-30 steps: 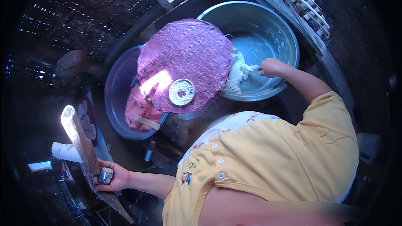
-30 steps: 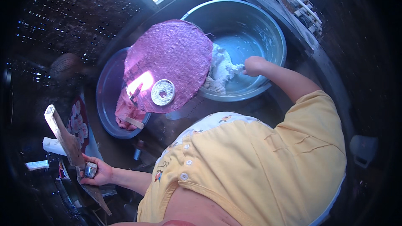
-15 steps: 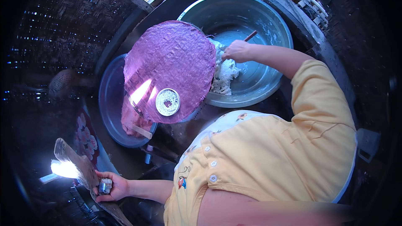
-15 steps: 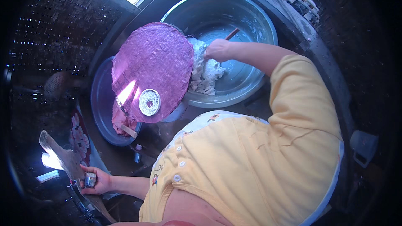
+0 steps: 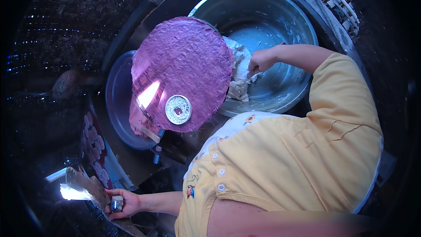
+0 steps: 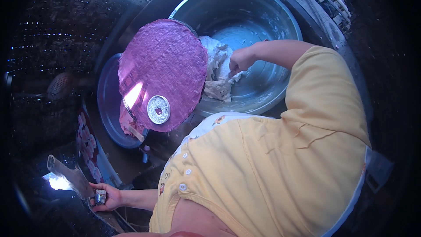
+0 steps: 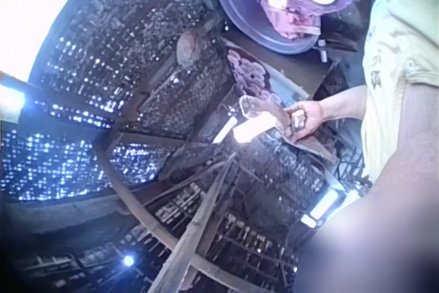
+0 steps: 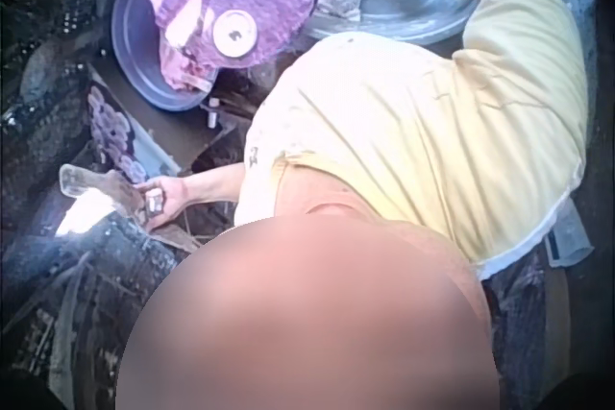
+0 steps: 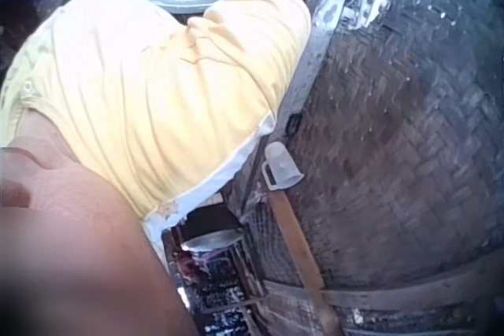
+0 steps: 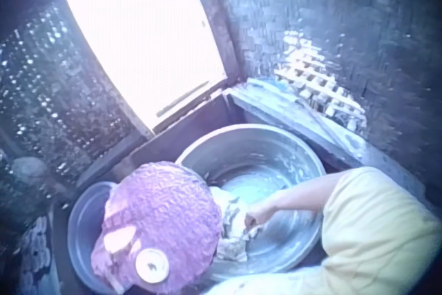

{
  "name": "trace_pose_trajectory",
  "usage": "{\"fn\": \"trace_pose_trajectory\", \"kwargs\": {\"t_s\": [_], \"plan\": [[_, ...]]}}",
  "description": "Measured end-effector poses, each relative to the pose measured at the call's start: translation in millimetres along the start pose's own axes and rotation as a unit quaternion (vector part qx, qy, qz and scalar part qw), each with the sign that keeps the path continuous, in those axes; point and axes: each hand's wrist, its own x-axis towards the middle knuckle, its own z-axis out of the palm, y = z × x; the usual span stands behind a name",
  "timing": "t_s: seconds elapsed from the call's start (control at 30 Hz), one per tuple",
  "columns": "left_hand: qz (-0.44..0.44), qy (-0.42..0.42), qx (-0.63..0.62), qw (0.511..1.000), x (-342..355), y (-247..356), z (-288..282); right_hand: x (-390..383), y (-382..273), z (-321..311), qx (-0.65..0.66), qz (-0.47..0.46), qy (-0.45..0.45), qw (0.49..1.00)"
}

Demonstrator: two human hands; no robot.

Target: The person uses a wooden dough extruder to pipe white and pink dough into circular patterns on a purple mat. They repeatedly load dough into the extruder, press it through a nozzle, and arrange the formed rings on the mat.

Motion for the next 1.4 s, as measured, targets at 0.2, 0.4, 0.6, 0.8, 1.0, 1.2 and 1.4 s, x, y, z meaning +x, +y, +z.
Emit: {"fn": "trace_pose_trajectory", "kwargs": {"t_s": [0.2, 0.4, 0.6, 0.8, 1.0, 1.2, 1.4], "plan": [[0.017, 0.022, -0.003, 1.000, 0.1, -5.2, 9.5, -27.7, 8.5, -26.2, -0.106, 0.032, -0.004, 0.994], [0.011, 0.025, 0.002, 1.000, -8.1, -6.5, 16.0, -4.1, 15.8, 15.9, -0.011, 0.047, 0.025, 0.999], [-0.019, 0.008, 0.023, 1.000, -14.4, 1.2, 20.5, 6.6, 14.7, 36.1, 0.161, 0.137, -0.037, 0.977], [-0.026, -0.021, 0.003, 0.999, -15.9, 4.5, 17.1, -3.8, -12.5, 16.6, 0.171, 0.158, -0.068, 0.970], [-0.072, -0.120, -0.014, 0.990, -8.4, 21.1, 13.5, -61.1, -45.9, -30.2, 0.192, 0.162, -0.089, 0.964], [-0.092, -0.352, 0.192, 0.912, 0.8, 31.6, 30.0, -139.9, -103.9, -90.2, 0.319, 0.117, 0.001, 0.940], [-0.157, -0.365, 0.425, 0.813, -43.1, -59.9, 69.2, -87.8, -197.3, -87.9, 0.425, -0.208, 0.065, 0.879]]}}
